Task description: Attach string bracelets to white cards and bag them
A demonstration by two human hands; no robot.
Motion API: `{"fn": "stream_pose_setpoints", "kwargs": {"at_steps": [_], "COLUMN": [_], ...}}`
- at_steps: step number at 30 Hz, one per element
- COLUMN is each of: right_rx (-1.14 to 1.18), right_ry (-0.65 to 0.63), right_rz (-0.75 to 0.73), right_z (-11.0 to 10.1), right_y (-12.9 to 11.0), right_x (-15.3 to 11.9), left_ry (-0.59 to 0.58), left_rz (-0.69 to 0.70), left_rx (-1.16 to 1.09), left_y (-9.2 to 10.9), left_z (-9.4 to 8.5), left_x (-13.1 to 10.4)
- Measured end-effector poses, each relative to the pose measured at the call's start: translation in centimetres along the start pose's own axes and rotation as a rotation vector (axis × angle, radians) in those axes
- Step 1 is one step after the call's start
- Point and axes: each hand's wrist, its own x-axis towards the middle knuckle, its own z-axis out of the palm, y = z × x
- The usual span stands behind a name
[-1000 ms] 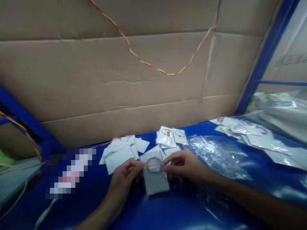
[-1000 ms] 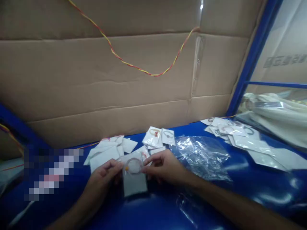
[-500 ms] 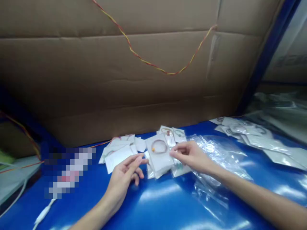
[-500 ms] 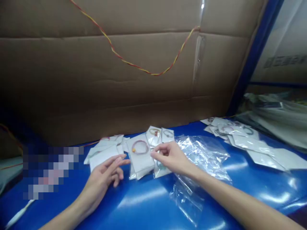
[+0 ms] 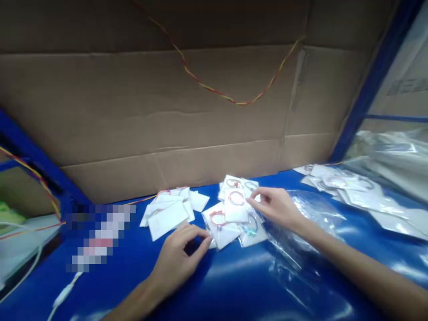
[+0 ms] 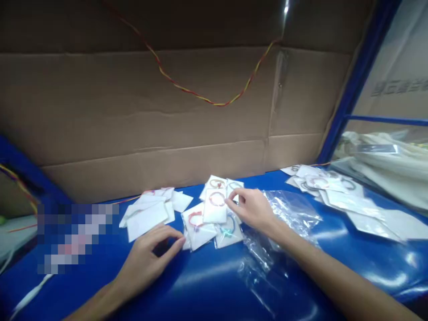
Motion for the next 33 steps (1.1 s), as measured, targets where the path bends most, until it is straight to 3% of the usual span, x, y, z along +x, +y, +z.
{"fn": "stream_pose_setpoints", "kwargs": {"at_steps": [4, 8, 11, 14, 23, 28, 33], "right_rx": [-0.057, -0.205, -0.245, -0.250, -0.332, -0.363, -0.333], "right_ry": [0.127, -0.083, -0.278, -0.352, -0.257, -0.278, -0.284], "right_rz": [-0.272, -0.452, -0.455, -0.444, -0.416, -0.334, -0.354], "right_z": [0.0, 0.5, 1.3, 1.8, 2.3, 2.3, 2.2], "right_y": [-0.5, -1.1, -1.4, -1.7, -1.8, -1.7, -1.9], "right_x": [-0.6, -1.6, -2.2, -2.6, -2.8, -2.7, -2.7], "left_ry": [0.104, 0.139, 0.055, -0.023, 0.007, 0.016, 0.015], "left_rz": [0.135, 0.167, 0.182, 0.203, 0.221, 0.214, 0.211], "left_rx": [0.250, 0.513, 0.603, 0.634, 0.628, 0.643, 0.624], "left_y": [-0.7, -1.2, -1.4, -1.4, -1.4, -1.2, -1.3], "left_z": [-0.2, -0.2, 0.0, 0.1, 0.1, 0.2, 0.2], "left_x": [0.1, -0.1, -0.2, -0.3, -0.1, -0.2, -0.3]}}
